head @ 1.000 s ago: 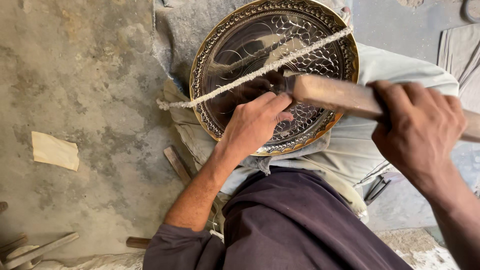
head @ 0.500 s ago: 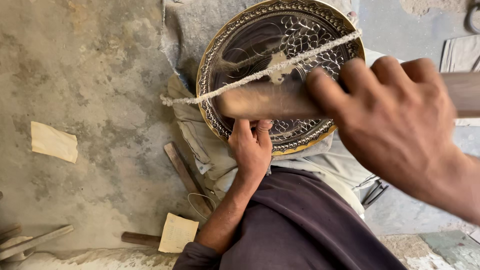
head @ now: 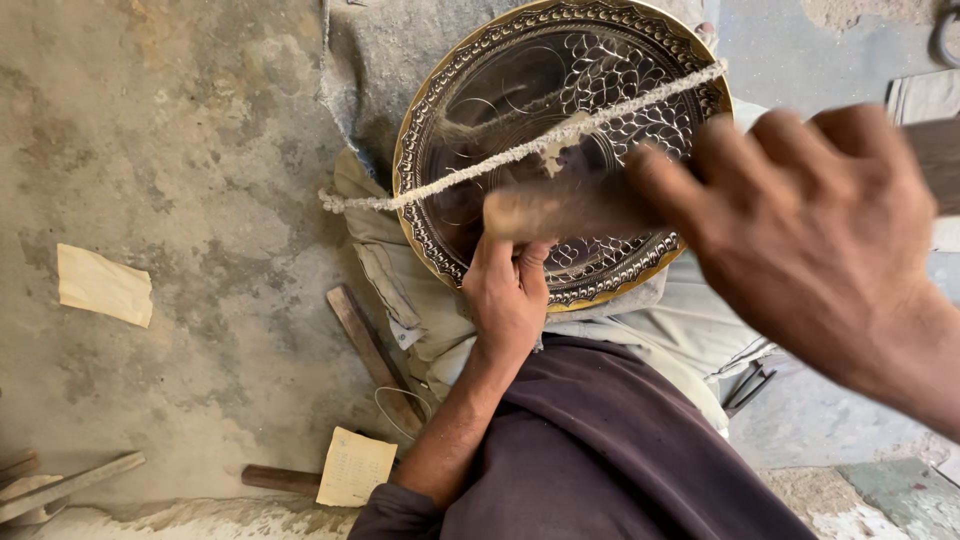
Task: The person sits on the floor with a decorated brass tray on their lap and hammers a small punch held in the left hand using a wooden mallet in the right hand, working the punch across the tray's embossed pattern to shape the design. They reposition the punch repeatedly and briefly reposition the tray during the work.
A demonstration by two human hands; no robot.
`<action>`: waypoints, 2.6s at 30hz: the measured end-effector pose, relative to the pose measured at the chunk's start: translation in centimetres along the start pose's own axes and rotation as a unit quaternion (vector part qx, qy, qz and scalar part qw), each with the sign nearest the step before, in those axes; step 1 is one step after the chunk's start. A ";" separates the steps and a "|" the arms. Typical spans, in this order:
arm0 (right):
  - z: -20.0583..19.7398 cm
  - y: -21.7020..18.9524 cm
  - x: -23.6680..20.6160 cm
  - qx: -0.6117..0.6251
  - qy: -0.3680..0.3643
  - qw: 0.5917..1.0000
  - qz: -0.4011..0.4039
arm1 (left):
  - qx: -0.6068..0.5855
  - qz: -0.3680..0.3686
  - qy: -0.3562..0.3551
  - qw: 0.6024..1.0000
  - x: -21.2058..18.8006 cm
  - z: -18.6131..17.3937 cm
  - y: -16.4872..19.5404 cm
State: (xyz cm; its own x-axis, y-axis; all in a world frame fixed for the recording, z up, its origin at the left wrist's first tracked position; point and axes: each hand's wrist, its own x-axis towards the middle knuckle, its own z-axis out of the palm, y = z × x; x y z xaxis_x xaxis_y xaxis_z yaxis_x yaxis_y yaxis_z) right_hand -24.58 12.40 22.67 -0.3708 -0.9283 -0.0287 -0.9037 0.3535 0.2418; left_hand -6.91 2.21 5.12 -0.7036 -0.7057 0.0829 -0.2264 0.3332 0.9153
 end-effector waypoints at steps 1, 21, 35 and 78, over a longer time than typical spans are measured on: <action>0.1 0.3 -0.3 -0.066 0.042 0.997 -0.013 | -0.012 0.009 -0.014 1.000 0.3 -0.2 0.3; 13.4 -5.8 -15.7 0.329 0.007 0.878 0.347 | 0.104 0.203 -0.435 0.871 8.1 0.0 2.2; 13.6 -6.7 -17.2 0.503 0.016 0.731 0.460 | 0.035 0.136 -0.235 0.962 7.0 -1.6 -0.2; 0.9 -2.1 0.1 -0.095 -0.020 0.991 -0.093 | 0.120 -0.016 0.021 0.992 -2.7 -0.9 -1.9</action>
State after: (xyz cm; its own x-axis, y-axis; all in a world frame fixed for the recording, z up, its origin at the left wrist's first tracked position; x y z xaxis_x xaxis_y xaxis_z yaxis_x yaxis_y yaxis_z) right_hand -22.94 11.73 21.29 -0.2122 -0.9690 -0.1268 -0.9019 0.1443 0.4072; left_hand -4.00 2.89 3.54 -0.6656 -0.7424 0.0770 -0.4058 0.4466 0.7974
